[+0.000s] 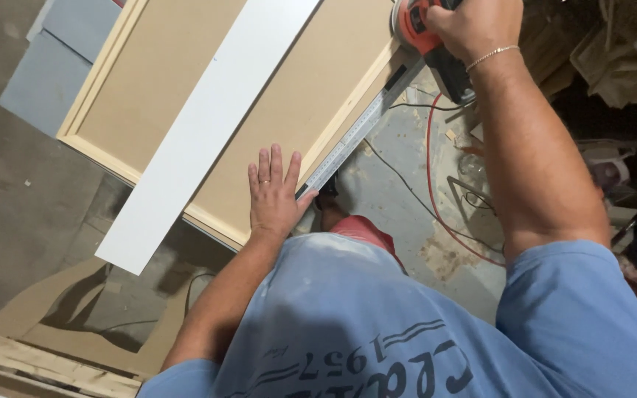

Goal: Sanding wooden panels and boards using an orbital sander on a table saw surface.

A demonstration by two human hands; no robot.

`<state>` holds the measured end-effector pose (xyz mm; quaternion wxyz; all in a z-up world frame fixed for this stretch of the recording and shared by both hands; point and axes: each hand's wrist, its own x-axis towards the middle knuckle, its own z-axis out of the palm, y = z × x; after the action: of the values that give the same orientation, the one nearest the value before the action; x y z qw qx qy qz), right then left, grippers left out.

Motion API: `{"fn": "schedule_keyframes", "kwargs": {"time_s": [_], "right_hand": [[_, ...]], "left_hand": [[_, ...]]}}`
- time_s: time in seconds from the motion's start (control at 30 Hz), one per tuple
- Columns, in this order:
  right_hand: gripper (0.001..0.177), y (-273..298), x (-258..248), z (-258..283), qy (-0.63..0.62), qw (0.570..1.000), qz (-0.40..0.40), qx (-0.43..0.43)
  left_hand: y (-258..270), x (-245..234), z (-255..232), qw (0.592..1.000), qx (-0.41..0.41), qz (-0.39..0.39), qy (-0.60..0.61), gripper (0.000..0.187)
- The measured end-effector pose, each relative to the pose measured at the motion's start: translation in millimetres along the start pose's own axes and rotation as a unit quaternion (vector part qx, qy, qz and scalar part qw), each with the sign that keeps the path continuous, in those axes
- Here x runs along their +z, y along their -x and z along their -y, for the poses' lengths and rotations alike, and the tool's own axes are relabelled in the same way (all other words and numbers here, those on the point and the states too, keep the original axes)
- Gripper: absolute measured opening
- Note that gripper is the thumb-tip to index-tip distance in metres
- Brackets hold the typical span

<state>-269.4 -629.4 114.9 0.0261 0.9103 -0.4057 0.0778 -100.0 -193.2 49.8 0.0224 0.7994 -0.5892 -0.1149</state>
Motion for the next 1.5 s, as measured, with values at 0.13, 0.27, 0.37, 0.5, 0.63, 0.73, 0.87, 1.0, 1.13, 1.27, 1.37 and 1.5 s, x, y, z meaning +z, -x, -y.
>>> {"fn": "schedule_keyframes", "kwargs": {"time_s": [0.13, 0.27, 0.37, 0.5, 0.63, 0.73, 0.87, 1.0, 1.13, 1.27, 1.37, 1.5], "right_hand": [[0.041, 1.8, -37.8, 33.5, -0.013, 0.995, 0.086, 0.04], [0.043, 18.5, -81.6, 84.5, -0.085, 0.993, 0.086, -0.012], [0.08, 39.5, -103.5, 120.9, -0.122, 0.986, 0.115, -0.01], [0.085, 78.2, -107.2, 151.9, -0.128, 0.976, 0.175, -0.034], [0.073, 113.4, -116.8, 180.1, -0.123, 0.967, 0.215, -0.066], [0.077, 120.8, -119.1, 186.2, -0.104, 0.97, 0.209, -0.062], [0.082, 98.2, -97.5, 157.0, -0.095, 0.977, 0.19, -0.031], [0.086, 57.2, -95.3, 123.1, -0.121, 0.985, 0.121, 0.0], [0.057, 24.1, -84.0, 93.4, -0.103, 0.993, 0.055, 0.029], [0.042, 4.8, -45.4, 60.0, -0.066, 0.992, 0.084, 0.068], [0.042, -5.9, -23.7, 46.1, -0.008, 0.995, 0.068, 0.07], [0.039, -14.9, -15.1, 41.9, -0.028, 0.998, 0.041, 0.03]], "left_hand": [[-0.6, -2.2, 0.4, 1.0, 0.003, -0.009, -0.003, 0.094], [0.4, 1.8, 0.5, 1.0, 0.002, -0.015, 0.009, 0.096], [0.2, 2.0, 0.2, 1.0, 0.004, -0.009, -0.018, 0.094], [0.0, 1.2, 0.0, 1.0, 0.003, -0.027, -0.014, 0.091], [0.6, 8.2, -1.8, 0.997, -0.011, -0.054, 0.055, 0.099], [-0.2, 4.1, -1.9, 0.997, -0.01, -0.051, 0.056, 0.1], [0.0, 6.3, -1.2, 0.997, -0.014, -0.053, 0.053, 0.099], [-0.2, -1.1, -1.0, 1.0, 0.002, -0.03, -0.002, 0.092], [0.3, -0.6, -0.8, 1.0, 0.0, -0.011, -0.001, 0.092], [0.1, -1.7, -0.8, 1.0, -0.009, 0.02, -0.009, 0.093], [0.3, -0.5, 0.3, 1.0, -0.003, -0.012, 0.009, 0.093], [0.7, 2.1, 0.4, 1.0, 0.001, -0.014, -0.002, 0.094]]}}
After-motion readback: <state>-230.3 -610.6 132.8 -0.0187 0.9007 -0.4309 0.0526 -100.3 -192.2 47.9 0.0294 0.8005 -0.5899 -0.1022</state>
